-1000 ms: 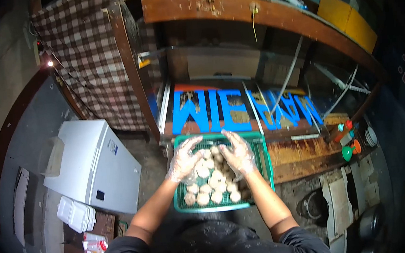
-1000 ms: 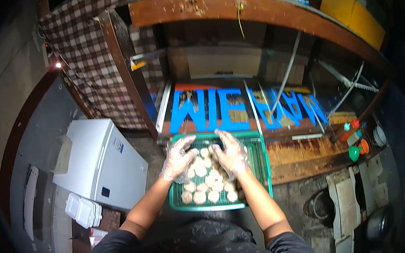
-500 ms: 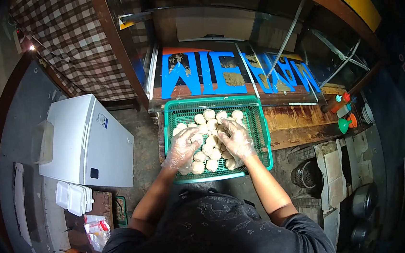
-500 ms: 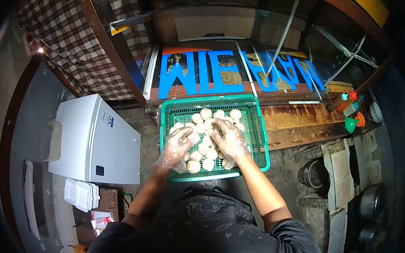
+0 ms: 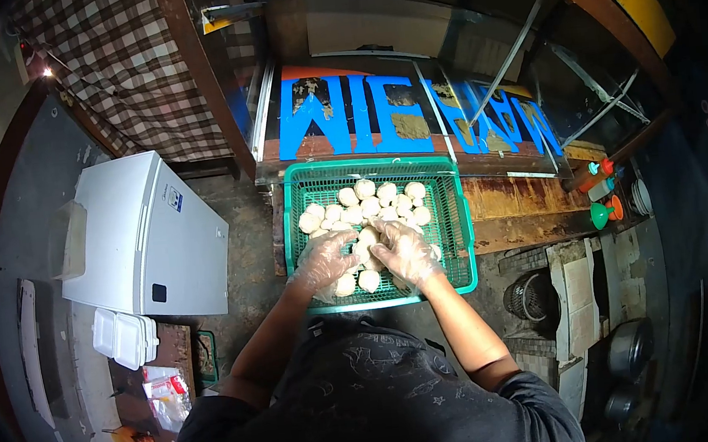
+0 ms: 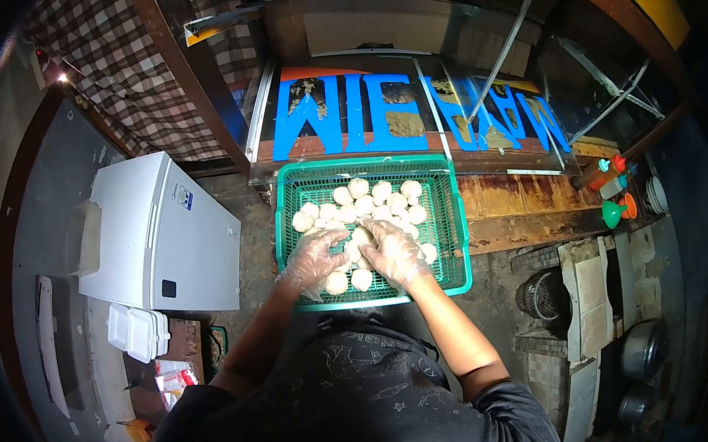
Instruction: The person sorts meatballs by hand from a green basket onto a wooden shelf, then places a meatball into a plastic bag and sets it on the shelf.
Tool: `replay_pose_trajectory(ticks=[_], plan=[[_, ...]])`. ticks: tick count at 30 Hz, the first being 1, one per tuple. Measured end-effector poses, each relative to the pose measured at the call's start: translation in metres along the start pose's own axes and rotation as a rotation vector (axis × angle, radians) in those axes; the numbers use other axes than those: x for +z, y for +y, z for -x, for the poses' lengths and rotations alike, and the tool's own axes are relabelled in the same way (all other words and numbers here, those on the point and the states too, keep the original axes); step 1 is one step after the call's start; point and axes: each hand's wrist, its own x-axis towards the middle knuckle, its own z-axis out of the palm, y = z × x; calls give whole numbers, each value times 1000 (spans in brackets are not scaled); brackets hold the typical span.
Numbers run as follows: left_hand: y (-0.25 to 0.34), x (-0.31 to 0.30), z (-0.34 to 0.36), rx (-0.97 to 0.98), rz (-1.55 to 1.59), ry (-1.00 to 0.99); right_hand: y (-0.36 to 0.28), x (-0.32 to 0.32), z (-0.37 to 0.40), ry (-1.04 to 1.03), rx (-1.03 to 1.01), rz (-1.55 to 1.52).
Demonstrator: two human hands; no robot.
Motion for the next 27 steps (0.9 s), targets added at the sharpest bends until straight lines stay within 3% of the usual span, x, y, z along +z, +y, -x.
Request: replay_pose_trajectory(ticks=[8, 13, 21, 22, 24, 27], plan=[[-4, 3, -2, -90, 16, -59, -16, 1, 0, -219, 101, 42], [-10, 3, -10, -142, -34, -150, -17, 9, 2, -225, 126, 44], [-21, 8, -18, -368, 155, -287, -21, 18, -3, -269, 176, 95], [-34, 14, -19, -367, 154, -289, -20, 20, -3, -253, 164, 136], [-48, 20, -20, -148, 102, -263, -16, 27, -2, -235, 153, 176], [-42, 18, -20, -103, -41, -253, -8, 37, -2, -197, 114, 234]])
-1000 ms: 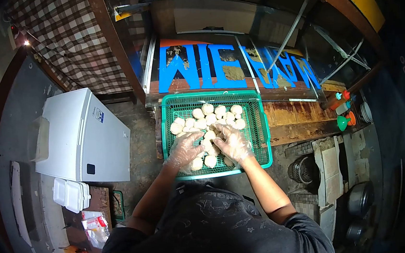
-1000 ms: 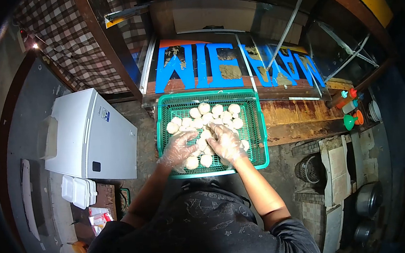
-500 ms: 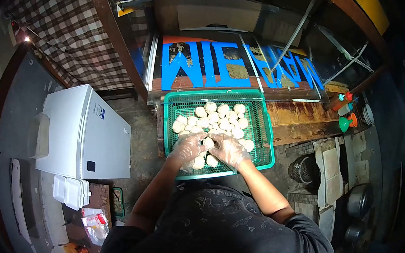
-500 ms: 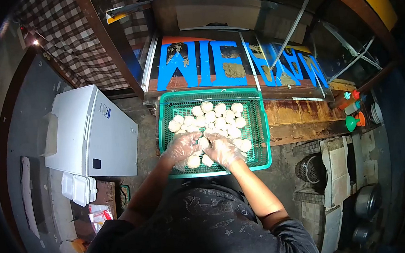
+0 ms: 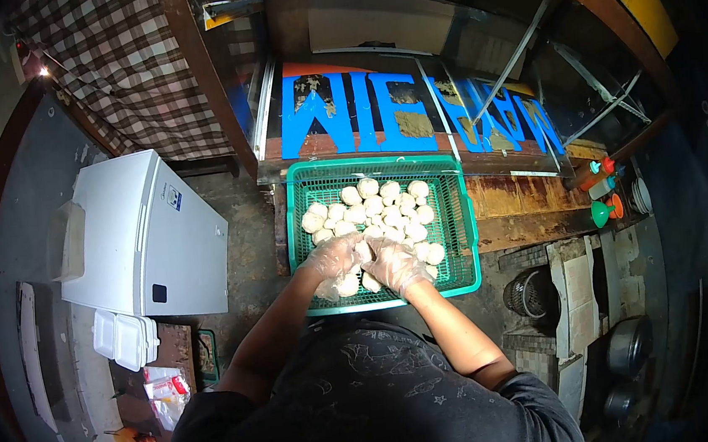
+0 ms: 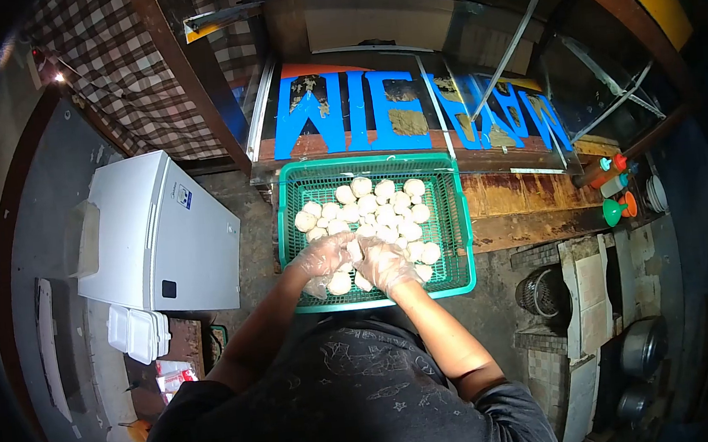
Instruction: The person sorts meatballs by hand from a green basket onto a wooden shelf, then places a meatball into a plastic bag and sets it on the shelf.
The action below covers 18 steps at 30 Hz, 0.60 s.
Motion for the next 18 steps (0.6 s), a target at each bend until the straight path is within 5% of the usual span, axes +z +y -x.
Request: replay_pose_trajectory(ticks=[10, 18], plan=[[-2, -3, 1, -46, 153, -8, -6, -2, 2, 82, 22, -79], [13, -20, 16, 9, 859, -17, -2, -4, 5, 201, -58, -174]])
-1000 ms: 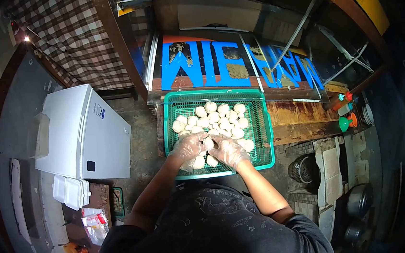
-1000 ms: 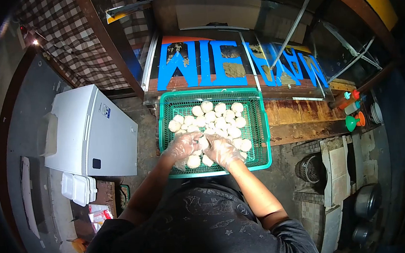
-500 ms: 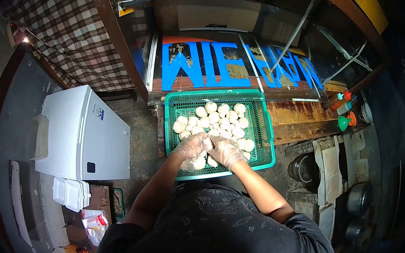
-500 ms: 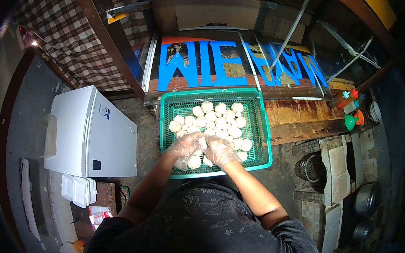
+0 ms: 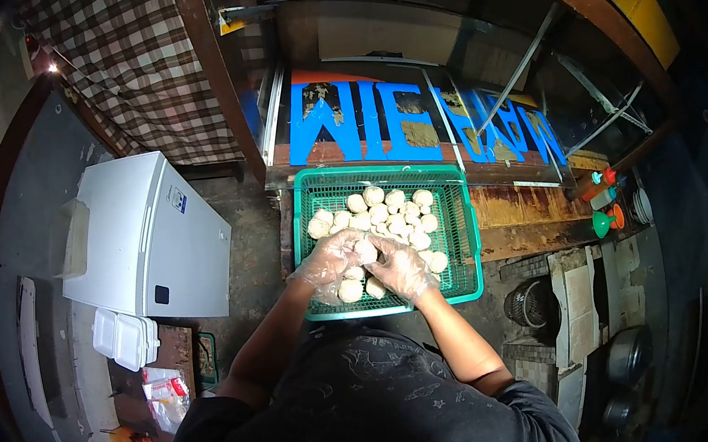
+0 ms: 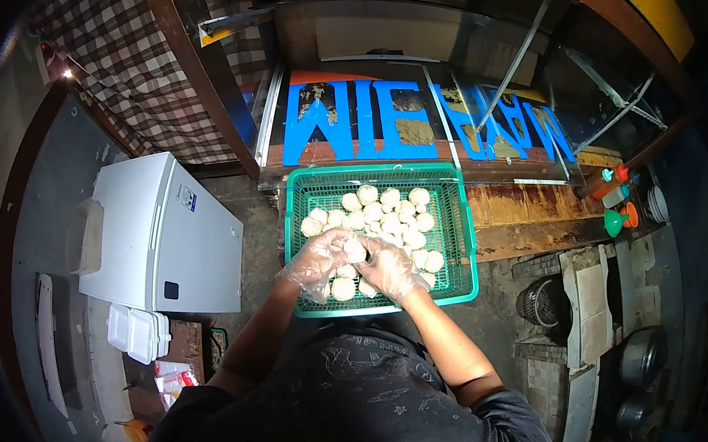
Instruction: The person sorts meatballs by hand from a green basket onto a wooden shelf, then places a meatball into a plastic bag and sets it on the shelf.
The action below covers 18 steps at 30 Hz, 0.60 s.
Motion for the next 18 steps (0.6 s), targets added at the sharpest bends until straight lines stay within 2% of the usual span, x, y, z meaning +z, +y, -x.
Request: replay_pose_trajectory(ticks=[1, 3, 5, 12, 14, 18], plan=[[6, 2, 3, 3, -2, 1, -6, -6, 0, 0, 1, -71], [20, 6, 11, 144, 174, -49, -17, -18, 0, 2, -2, -142], [37, 8, 19, 152, 85, -17, -27, -29, 1, -10, 43, -326], [75, 17, 25, 280, 109, 89, -45, -45, -7, 110, -31, -533], [85, 18, 24, 301, 78, 117, -51, -51, -11, 208, -132, -563], [104, 24, 25, 381, 45, 167, -65, -64, -16, 227, -155, -675]])
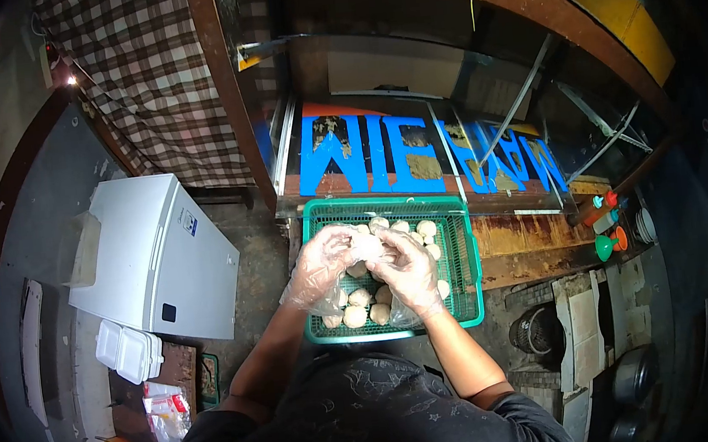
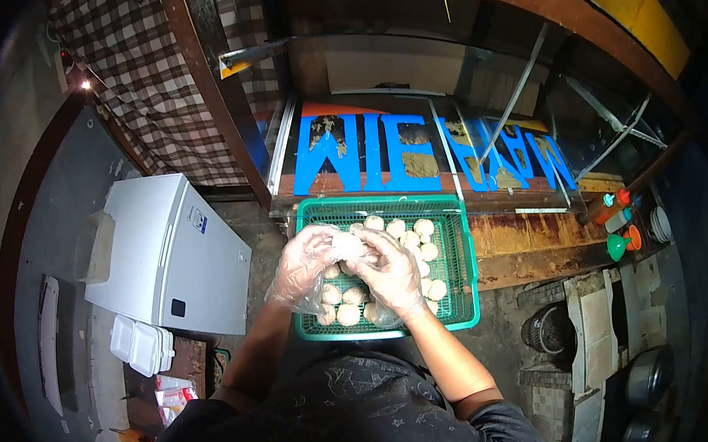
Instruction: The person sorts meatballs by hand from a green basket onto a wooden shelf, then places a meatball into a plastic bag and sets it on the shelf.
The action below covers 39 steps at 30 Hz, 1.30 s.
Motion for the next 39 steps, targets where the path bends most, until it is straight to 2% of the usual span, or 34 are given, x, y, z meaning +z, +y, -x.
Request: replay_pose_trajectory(ticks=[3, 6, 11, 15, 17, 21, 22, 25, 26, 30, 32, 39], plan=[[5, 1, -1, 62, -16, 33, -5, 0, -4, 45, -105, 58], [10, 4, -3, 79, -18, 100, 0, 6, -8, 121, -87, -139], [24, 7, -21, 96, -85, 180, -10, 7, -28, 141, -211, -35], [36, 7, -52, 224, -91, 181, -13, 5, -61, 183, -263, -71], [56, 14, -62, 174, -42, 202, -16, 4, -80, 167, -257, -162], [63, 13, -104, 324, -72, 192, -27, 3, -124, 184, -255, -266], [65, 10, -116, 364, -69, 177, -24, 3, -142, 194, -329, -251], [66, -7, -153, 393, -117, 200, -40, 1, -172, 142, -192, -357], [64, -12, -169, 438, -93, 207, -29, 2, -191, 147, -259, -365], [86, -14, -192, 467, -87, 228, -38, 3, -225, 158, -291, -368], [93, -17, -203, 477, -169, 279, -30, 3, -250, 203, -306, -257], [97, -29, -246, 486, -34, 305, -31, 8, -299, 241, -268, -343]])
